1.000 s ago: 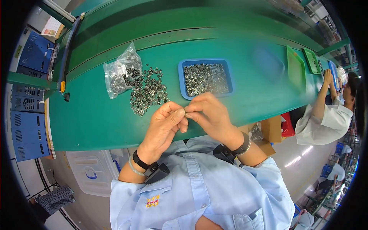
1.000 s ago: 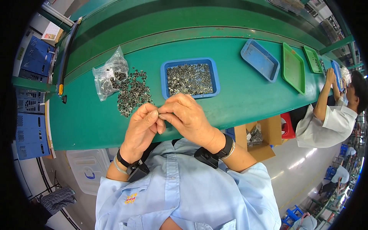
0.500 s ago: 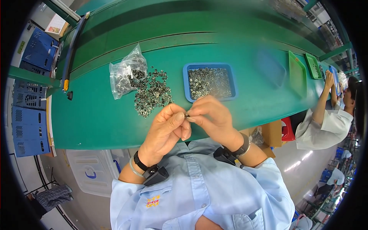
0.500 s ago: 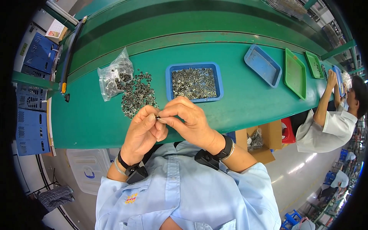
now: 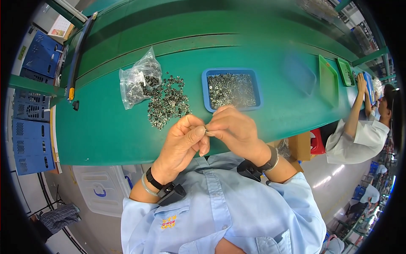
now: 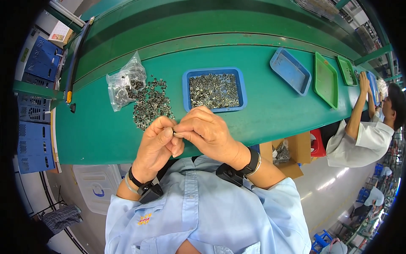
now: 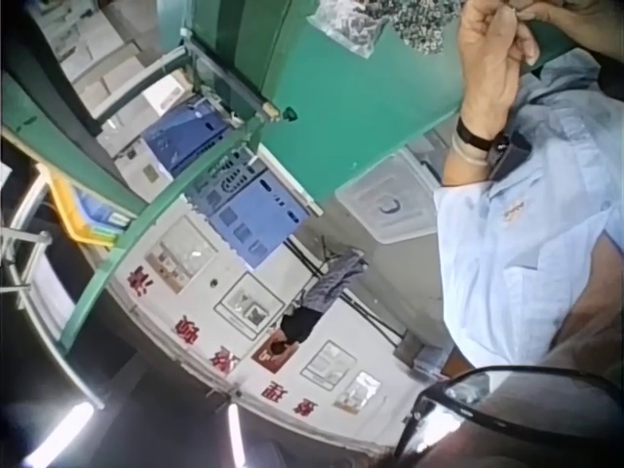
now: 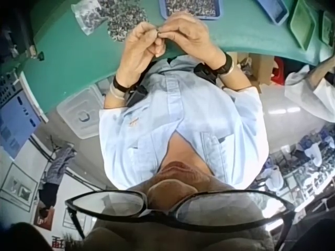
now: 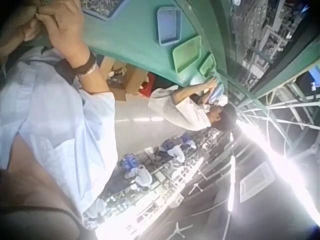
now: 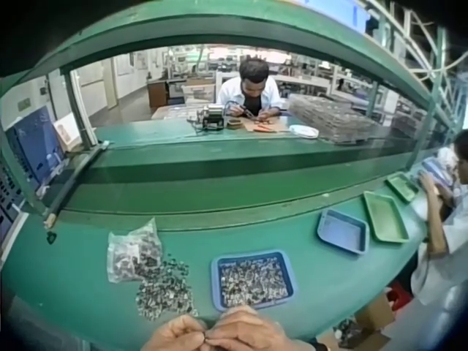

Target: The person picks up a small metal component from a blue tray and joins it with another piece from a pile on the table by hand. After joining the two parts together, the person places the assembled unit into a green tray.

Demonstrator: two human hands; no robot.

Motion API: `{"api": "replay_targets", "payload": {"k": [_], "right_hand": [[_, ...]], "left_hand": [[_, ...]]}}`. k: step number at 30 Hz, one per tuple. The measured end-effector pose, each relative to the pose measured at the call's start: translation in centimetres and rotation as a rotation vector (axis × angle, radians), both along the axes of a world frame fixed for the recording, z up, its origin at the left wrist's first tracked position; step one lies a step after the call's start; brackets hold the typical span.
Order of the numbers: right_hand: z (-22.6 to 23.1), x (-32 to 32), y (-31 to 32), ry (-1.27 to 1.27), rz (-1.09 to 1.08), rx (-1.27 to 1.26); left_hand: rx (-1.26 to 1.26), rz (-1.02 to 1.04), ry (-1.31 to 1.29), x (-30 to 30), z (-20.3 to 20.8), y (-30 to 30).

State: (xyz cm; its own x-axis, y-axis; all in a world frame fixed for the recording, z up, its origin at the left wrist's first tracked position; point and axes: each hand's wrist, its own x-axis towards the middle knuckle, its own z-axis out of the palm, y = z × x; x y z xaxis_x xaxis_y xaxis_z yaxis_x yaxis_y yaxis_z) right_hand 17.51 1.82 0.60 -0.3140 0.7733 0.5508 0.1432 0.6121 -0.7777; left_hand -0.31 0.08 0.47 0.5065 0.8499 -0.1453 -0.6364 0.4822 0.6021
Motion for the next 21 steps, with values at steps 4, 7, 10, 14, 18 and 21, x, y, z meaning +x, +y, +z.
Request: {"api": "replay_targets", "payload": {"k": [4, 7, 10, 14, 18, 21], "right_hand": [[-0.26, 0.11, 0.01, 0.005, -0.002, -0.016], [-0.59, 0.2, -0.08, 0.011, -0.006, -0.049], [-0.71, 0.24, -0.16, 0.022, -0.007, -0.102], [-0.72, 0.25, -0.41, 0.08, -0.008, -0.231], [-0.76, 0.39, -0.45, 0.081, -0.006, -0.225], [-0.8, 0.44, -0.46, 0.086, -0.003, -0.239]], "left_hand": [[0.005, 0.026, 0.086, 0.12, 0.42, -0.01], [0.013, 0.035, 0.15, 0.15, 0.59, 0.02], [0.005, 0.015, 0.175, 0.17, 0.71, 0.04], [-0.043, 0.003, 0.105, 0.2, 0.85, 0.1], [0.005, -0.038, 0.096, 0.22, 0.24, 0.23], [0.002, -0.029, 0.088, 0.39, 0.36, 0.13]]}}
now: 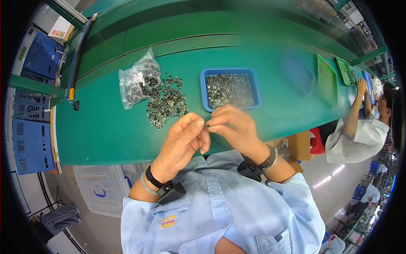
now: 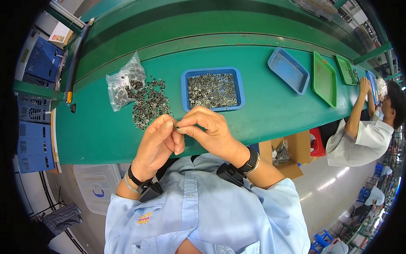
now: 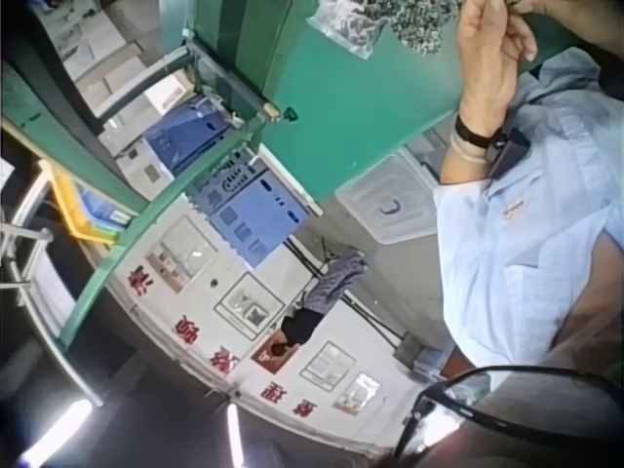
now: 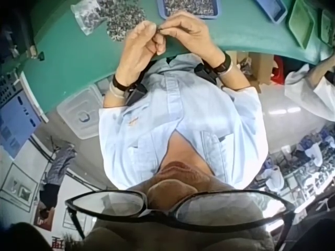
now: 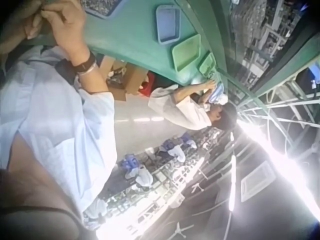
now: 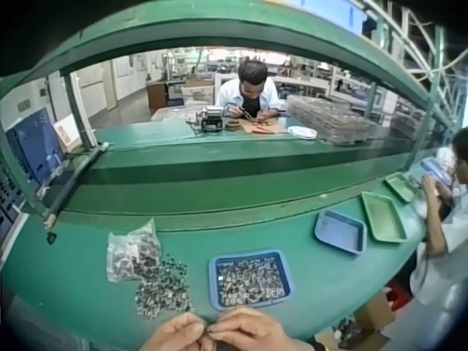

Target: The person picks up a small metal component from a blue tray and joins it with another piece from a pile on the table by hand. After joining the two parts together, the person places the assembled unit into a green tray.

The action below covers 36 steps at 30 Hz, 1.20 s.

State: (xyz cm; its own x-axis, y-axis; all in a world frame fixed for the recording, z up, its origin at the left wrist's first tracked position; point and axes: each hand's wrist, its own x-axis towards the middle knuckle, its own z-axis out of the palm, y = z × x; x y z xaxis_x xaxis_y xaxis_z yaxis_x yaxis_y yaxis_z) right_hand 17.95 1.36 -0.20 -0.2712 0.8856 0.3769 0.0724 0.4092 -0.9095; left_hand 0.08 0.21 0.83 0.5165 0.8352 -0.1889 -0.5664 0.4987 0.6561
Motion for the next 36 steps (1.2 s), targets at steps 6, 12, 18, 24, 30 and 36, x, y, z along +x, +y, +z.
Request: {"api": "replay_targets", "payload": {"k": [6, 12, 18, 24, 30, 36], "right_hand": [[0.0, -0.1, -0.2, -0.004, -0.036, -0.028], [0.6, 0.6, 0.7, -0.199, -0.173, 0.192], [1.6, 4.2, 5.4, -0.608, -0.275, 0.317], [1.3, -0.5, 10.3, -0.78, -0.082, 0.496], [-0.5, -4.6, 12.8, -1.005, 0.066, 0.521], [-0.5, -4.5, 12.6, -0.96, 0.097, 0.455]], "left_hand": [[0.031, 0.031, 0.071, 0.4, 0.2, -0.1], [0.021, 0.077, 0.169, 0.4, 0.0, 0.1], [-0.033, 0.138, 0.225, -1.8, -1.4, -0.2], [-0.098, 0.153, 0.176, -3.3, -2.0, -0.3], [-0.101, 0.12, 0.12, -4.3, -2.2, -0.3], [-0.11, 0.168, 0.121, -4.8, -2.3, 0.0]]}}
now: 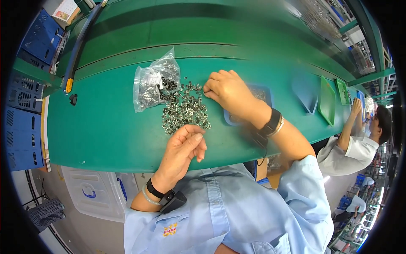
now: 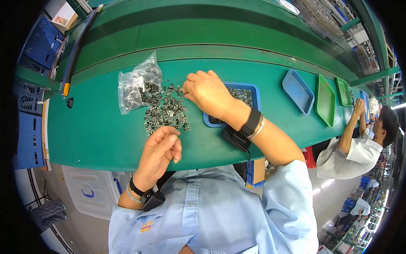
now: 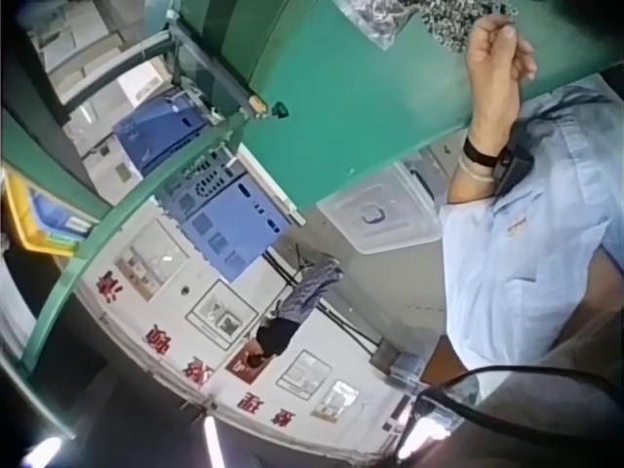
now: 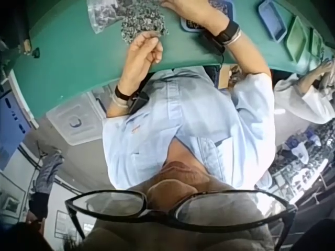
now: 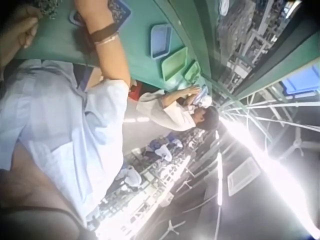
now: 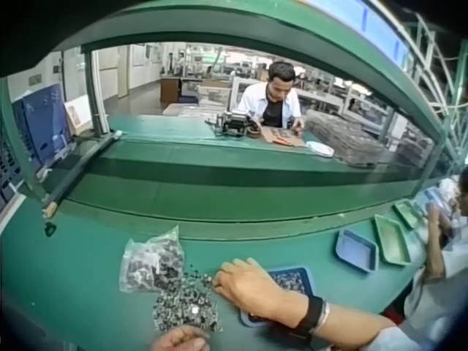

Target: The person picks up a small metal component from a blue tray and joins it with another piece from a pile on the table by hand. After joining the two parts together, the person places the assembled unit into a green tray.

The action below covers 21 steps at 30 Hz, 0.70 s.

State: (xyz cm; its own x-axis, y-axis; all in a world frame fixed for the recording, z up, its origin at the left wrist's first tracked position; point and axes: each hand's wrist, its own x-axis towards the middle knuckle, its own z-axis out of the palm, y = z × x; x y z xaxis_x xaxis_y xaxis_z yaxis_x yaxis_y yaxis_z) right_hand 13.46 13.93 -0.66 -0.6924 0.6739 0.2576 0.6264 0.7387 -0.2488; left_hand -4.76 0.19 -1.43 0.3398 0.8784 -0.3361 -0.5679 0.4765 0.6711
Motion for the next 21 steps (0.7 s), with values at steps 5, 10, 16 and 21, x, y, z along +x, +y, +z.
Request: {"api": "replay_targets", "payload": {"k": [5, 10, 16, 21], "right_hand": [[1.9, 1.1, -3.1, 0.24, 0.089, -0.107], [3.4, 2.2, -5.8, 0.245, 0.15, -0.078], [3.3, 3.9, -7.1, 0.354, 0.078, -0.121], [1.7, 4.4, -8.7, 0.55, -0.045, -0.142]], "left_hand": [[0.017, 0.016, -0.009, 0.5, 0.6, 1.1], [0.029, -0.021, 0.026, 2.0, 0.8, 2.0], [0.101, -0.048, 0.026, 3.3, 0.9, 2.0], [0.113, -0.043, 0.064, 4.2, 1.2, 1.6]]}}
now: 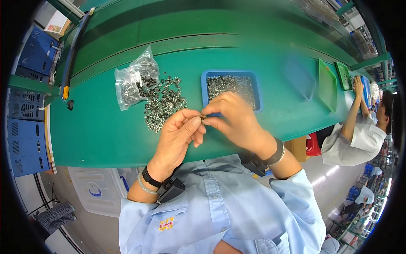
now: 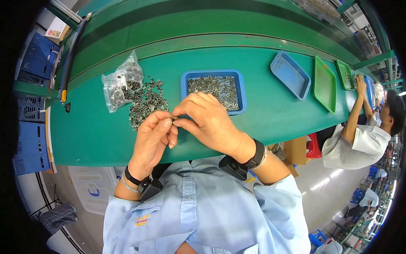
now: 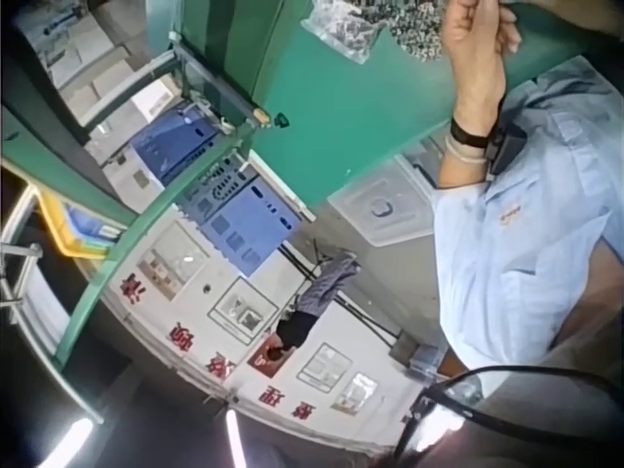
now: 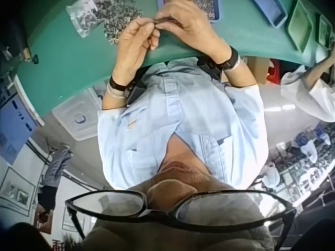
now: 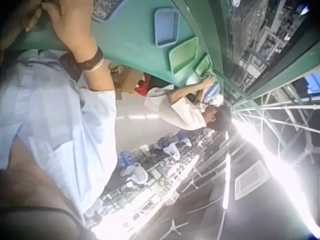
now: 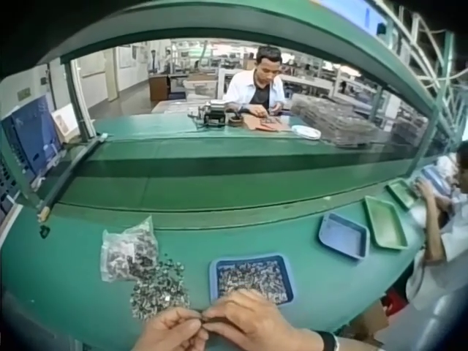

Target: The person picks up a small metal component from a blue tray and joins it with another piece from a pile on the table by hand. After joining the two parts together, the person places the assembled unit into a green tray.

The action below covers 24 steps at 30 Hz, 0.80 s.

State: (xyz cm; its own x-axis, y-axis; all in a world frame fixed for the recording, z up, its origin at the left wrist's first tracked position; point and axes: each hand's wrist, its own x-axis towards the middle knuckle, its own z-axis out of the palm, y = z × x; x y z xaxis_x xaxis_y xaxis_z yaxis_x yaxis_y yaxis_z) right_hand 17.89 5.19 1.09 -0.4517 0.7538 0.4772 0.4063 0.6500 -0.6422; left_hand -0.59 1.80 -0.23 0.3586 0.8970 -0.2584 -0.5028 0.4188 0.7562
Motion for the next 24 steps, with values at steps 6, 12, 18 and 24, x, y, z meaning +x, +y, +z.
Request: {"api": "replay_targets", "payload": {"k": [6, 12, 18, 24], "right_hand": [[-0.6, 0.4, -1.1, 0.031, -0.074, 0.055], [-1.1, 0.6, -1.5, 0.12, -0.051, 0.027], [-1.0, 0.7, -2.0, 0.125, -0.068, 0.045], [-0.9, 0.7, -2.3, 0.121, -0.041, 0.074]], "left_hand": [[-0.023, 0.018, 0.04, 0.8, 0.3, -0.6], [0.009, 0.0, 0.085, 0.9, 0.2, -0.9], [-0.011, -0.008, 0.036, 1.0, 1.0, -1.2], [-0.024, -0.053, 0.031, 0.9, 1.0, -1.2]]}}
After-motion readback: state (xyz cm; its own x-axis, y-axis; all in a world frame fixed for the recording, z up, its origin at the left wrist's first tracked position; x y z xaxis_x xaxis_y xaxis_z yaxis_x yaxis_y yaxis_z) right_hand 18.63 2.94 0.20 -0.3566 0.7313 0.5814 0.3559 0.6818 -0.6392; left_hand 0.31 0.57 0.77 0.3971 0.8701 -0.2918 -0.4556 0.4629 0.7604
